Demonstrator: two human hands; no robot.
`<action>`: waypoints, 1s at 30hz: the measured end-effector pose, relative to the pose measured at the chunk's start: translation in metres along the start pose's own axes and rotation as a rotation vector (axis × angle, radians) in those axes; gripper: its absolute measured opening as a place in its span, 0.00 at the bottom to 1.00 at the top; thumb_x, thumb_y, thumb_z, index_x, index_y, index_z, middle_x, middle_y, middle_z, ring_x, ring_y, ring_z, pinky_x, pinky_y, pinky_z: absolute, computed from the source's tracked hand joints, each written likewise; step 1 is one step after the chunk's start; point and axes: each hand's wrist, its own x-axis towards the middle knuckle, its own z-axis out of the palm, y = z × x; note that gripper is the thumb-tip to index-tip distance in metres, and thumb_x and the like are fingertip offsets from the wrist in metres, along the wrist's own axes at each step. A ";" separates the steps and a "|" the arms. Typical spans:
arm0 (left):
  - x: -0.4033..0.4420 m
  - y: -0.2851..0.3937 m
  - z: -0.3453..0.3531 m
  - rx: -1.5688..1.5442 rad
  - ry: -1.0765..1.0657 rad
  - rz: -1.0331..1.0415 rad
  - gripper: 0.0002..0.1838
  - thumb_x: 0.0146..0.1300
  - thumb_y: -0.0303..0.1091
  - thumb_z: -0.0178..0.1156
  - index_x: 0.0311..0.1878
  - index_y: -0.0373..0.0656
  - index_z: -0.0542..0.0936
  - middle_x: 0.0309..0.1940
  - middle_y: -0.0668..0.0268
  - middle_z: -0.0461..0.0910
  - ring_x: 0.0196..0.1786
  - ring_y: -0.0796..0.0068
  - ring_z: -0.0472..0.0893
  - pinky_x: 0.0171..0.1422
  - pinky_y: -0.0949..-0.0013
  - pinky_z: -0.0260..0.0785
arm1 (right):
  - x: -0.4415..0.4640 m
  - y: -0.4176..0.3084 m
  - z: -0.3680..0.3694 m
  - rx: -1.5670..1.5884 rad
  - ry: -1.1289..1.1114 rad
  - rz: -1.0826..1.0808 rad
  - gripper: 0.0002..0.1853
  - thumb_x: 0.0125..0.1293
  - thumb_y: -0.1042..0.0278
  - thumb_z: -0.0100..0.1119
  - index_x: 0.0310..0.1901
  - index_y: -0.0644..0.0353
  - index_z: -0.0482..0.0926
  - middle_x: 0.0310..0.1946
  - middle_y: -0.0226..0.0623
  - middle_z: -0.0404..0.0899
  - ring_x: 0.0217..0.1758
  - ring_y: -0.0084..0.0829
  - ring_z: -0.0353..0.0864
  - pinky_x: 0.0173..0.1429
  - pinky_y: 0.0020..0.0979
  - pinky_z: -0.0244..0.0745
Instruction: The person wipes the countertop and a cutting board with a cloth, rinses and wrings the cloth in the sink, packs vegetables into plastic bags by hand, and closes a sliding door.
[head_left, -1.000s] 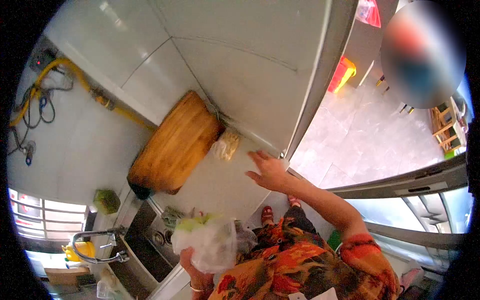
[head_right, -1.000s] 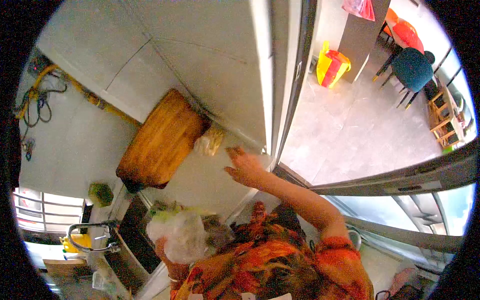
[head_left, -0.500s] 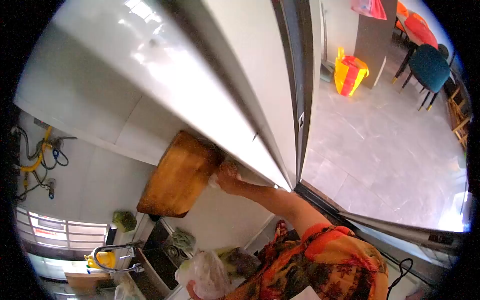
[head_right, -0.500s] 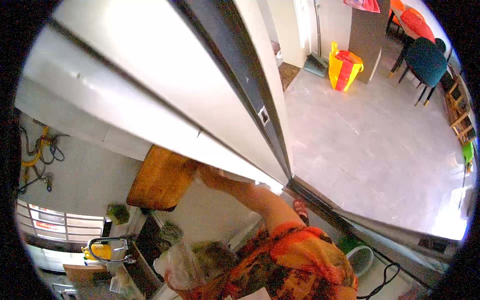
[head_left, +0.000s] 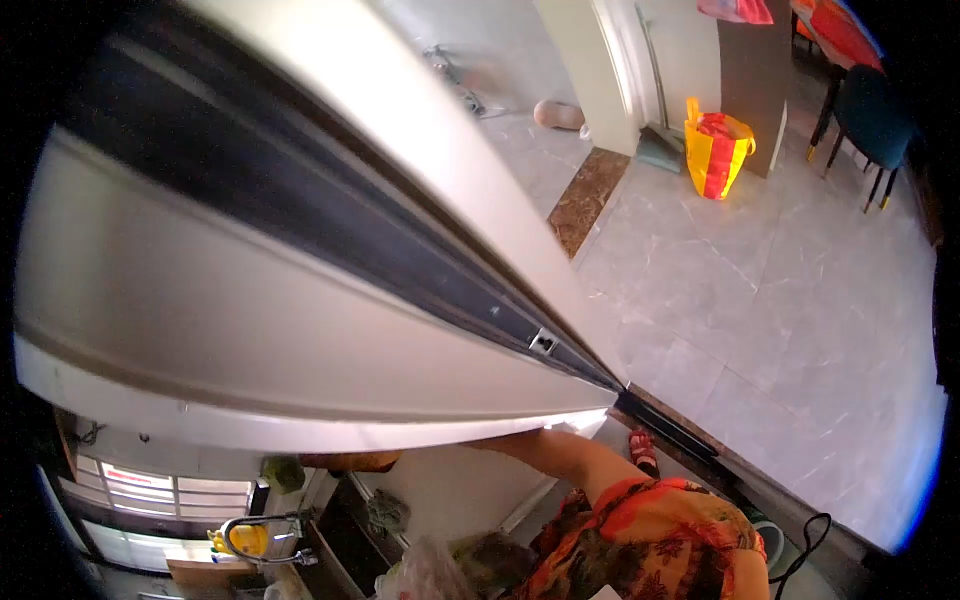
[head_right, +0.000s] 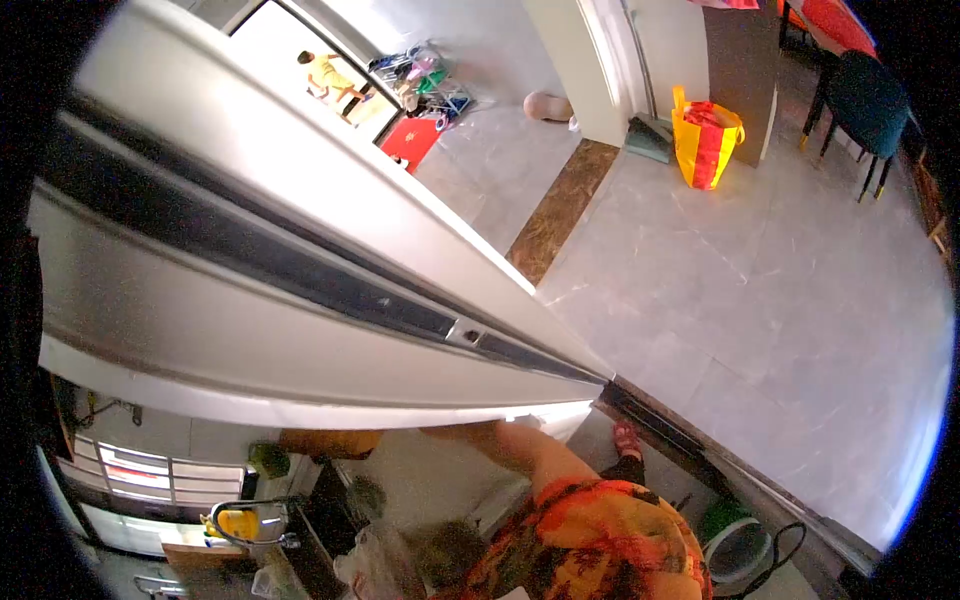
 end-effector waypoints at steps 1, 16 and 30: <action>-0.001 0.001 0.005 0.013 -0.007 0.004 0.23 0.57 0.48 0.54 0.56 0.55 0.67 0.51 0.64 0.72 0.54 0.63 0.69 0.56 0.48 0.60 | 0.000 0.001 0.000 0.007 -0.007 -0.011 0.30 0.56 0.62 0.55 0.57 0.66 0.57 0.55 0.55 0.61 0.58 0.49 0.64 0.54 0.49 0.65; -0.008 0.025 0.044 0.056 0.071 -0.012 0.25 0.59 0.48 0.53 0.59 0.55 0.63 0.52 0.63 0.70 0.55 0.63 0.67 0.58 0.44 0.58 | 0.004 -0.004 0.010 0.050 -0.088 -0.131 0.28 0.55 0.65 0.55 0.55 0.68 0.60 0.52 0.56 0.63 0.56 0.49 0.65 0.53 0.48 0.65; -0.032 0.026 0.047 0.026 0.149 -0.053 0.27 0.61 0.49 0.51 0.62 0.55 0.60 0.54 0.62 0.68 0.57 0.63 0.65 0.60 0.40 0.55 | -0.001 -0.010 0.019 0.048 -0.135 -0.204 0.25 0.53 0.69 0.55 0.52 0.70 0.63 0.50 0.57 0.65 0.54 0.48 0.67 0.52 0.47 0.66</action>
